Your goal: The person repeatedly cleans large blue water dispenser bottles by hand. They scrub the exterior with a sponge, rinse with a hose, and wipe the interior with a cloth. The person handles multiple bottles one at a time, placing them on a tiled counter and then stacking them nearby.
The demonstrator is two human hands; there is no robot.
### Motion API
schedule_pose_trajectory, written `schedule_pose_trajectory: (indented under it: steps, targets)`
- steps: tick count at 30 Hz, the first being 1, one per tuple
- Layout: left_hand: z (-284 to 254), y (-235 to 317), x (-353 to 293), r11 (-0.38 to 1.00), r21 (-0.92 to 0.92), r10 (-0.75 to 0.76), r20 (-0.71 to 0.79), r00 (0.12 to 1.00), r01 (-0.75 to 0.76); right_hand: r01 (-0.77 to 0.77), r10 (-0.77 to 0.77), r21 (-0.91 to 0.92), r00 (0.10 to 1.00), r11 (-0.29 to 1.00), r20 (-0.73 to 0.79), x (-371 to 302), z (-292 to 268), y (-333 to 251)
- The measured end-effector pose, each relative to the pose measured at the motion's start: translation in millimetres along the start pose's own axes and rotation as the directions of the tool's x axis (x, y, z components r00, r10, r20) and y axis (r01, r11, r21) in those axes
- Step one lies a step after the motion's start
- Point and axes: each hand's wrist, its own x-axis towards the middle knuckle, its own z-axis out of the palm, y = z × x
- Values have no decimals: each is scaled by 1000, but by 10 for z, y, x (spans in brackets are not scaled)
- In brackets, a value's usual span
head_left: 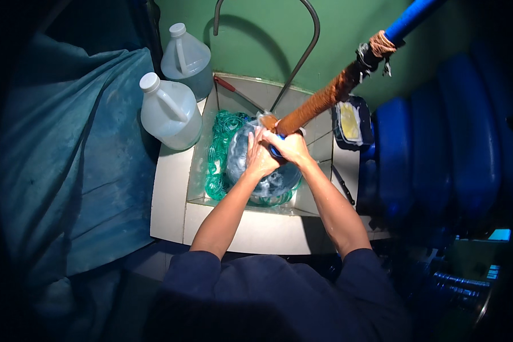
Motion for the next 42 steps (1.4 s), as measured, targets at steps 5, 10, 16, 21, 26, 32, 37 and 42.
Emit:
schedule_pose_trajectory:
  steps: [5, 10, 16, 21, 26, 32, 37, 42]
  targets:
    - [113, -65, -95, 999, -42, 21, -126, 992, -26, -70, 63, -392, 998, 917, -32, -20, 150, 95]
    - [167, -47, -63, 989, -142, 28, -38, 999, -33, -19, 53, -446, 997, 895, 65, 96, 87, 121]
    - [91, -67, -19, 973, -214, 62, -95, 994, -81, 351, -400, -447, 917, 823, -17, -192, 0, 131]
    - [-107, -91, 31, 977, -196, 72, -65, 995, -83, 372, -466, -662, 884, 651, 38, -739, -308, 271]
    - [-163, 223, 112, 818, -566, 16, -164, 986, -107, 59, 108, 413, 923, 909, -370, -571, -487, 534]
    - [-128, 399, 112, 794, -607, -39, 13, 999, 39, 488, -101, 739, 858, 463, -504, -223, -645, -74]
    - [80, 268, 59, 665, -746, -33, 19, 999, 36, 470, -164, 617, 858, 632, -486, -256, -453, -471]
    - [170, 181, 82, 793, -589, -90, 139, 986, 156, 404, -193, 457, 877, 792, -440, -236, -33, -90]
